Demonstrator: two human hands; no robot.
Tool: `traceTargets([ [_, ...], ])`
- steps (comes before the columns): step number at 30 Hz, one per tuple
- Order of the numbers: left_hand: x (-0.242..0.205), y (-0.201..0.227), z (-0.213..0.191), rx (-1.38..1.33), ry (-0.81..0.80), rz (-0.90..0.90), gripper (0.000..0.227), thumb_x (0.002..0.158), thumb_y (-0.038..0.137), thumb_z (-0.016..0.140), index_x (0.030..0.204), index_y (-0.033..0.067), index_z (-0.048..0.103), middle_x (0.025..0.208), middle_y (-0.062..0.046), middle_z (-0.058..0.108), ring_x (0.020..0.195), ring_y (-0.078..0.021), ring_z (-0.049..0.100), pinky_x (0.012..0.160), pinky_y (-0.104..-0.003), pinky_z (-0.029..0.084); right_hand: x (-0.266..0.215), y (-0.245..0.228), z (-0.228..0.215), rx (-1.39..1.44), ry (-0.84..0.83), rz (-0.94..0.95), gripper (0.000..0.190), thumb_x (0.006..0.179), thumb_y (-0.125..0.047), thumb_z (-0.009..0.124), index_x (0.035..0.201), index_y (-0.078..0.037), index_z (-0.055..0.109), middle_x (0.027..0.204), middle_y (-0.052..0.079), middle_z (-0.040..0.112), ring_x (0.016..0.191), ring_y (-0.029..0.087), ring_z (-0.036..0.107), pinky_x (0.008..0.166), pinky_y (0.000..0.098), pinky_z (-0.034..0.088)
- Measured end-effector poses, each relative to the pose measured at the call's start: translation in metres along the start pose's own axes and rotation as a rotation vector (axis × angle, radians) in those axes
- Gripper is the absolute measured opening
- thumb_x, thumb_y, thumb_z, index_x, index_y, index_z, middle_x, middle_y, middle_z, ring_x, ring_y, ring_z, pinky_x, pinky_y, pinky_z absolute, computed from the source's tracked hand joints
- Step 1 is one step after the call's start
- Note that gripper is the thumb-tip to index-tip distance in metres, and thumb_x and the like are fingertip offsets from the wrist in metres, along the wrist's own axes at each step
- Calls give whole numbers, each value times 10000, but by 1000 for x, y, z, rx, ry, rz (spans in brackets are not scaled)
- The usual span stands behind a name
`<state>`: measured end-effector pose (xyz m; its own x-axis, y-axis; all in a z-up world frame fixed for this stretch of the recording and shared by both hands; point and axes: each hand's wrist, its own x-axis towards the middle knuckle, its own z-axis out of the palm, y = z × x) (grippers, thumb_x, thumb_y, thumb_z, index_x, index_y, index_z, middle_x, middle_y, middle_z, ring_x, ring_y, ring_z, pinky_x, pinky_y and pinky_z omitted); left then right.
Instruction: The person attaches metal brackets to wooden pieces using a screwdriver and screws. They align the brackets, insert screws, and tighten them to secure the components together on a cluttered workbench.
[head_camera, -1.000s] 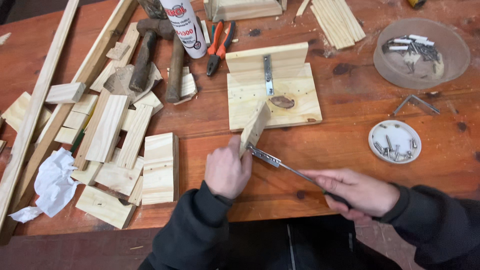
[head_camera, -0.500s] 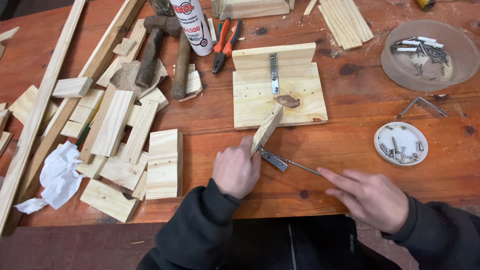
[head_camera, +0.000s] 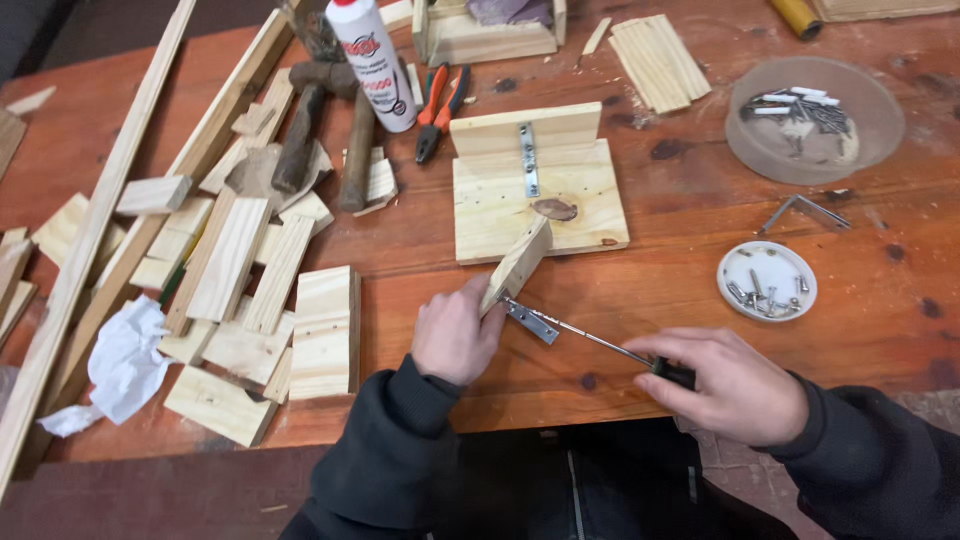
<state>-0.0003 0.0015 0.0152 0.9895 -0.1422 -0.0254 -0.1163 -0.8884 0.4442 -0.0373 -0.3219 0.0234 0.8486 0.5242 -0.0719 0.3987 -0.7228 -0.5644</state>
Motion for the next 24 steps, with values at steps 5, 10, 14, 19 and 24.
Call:
traceTargets([
  [5, -2, -5, -8, -44, 24, -40, 300, 940, 365, 568, 1184, 199, 622, 886, -220, 729, 857, -580, 606, 703, -660, 438, -23, 3, -15, 1, 42, 92, 382, 802, -338, 700, 1167, -239, 757, 991, -54, 779, 899, 156, 739, 853, 318, 533],
  [10, -5, 1, -36, -319, 66, -66, 301, 909, 387, 649, 1132, 197, 718, 909, -57, 778, 846, -303, 653, 725, -436, 492, -18, 34, -15, -243, 377, 228, 386, 850, -346, 675, 1177, -160, 761, 1031, 22, 690, 952, 236, 712, 862, 444, 560],
  [14, -2, 0, -23, -880, -15, 121, 336, 919, 199, 723, 1215, 41, 709, 1106, -29, 780, 946, -83, 676, 830, -249, 578, 12, 49, -2, -619, 604, 185, 257, 933, -349, 643, 1008, -118, 728, 899, 97, 708, 889, 340, 681, 870, 445, 539],
  [19, -7, 31, -32, -973, 4, 111, 205, 898, 102, 752, 1100, 67, 757, 695, -115, 748, 665, -118, 646, 592, -292, 585, 54, 77, 30, -768, 631, 236, 260, 836, -419, 663, 923, -195, 763, 816, 13, 682, 911, 259, 699, 825, 372, 582],
  [24, -3, 34, -31, -903, 18, 169, 167, 900, 123, 763, 1064, 92, 766, 664, -106, 737, 660, -116, 618, 595, -292, 561, 77, 92, 35, -971, 760, 192, 207, 794, -467, 680, 887, -285, 717, 788, -26, 619, 923, 219, 650, 791, 345, 561],
])
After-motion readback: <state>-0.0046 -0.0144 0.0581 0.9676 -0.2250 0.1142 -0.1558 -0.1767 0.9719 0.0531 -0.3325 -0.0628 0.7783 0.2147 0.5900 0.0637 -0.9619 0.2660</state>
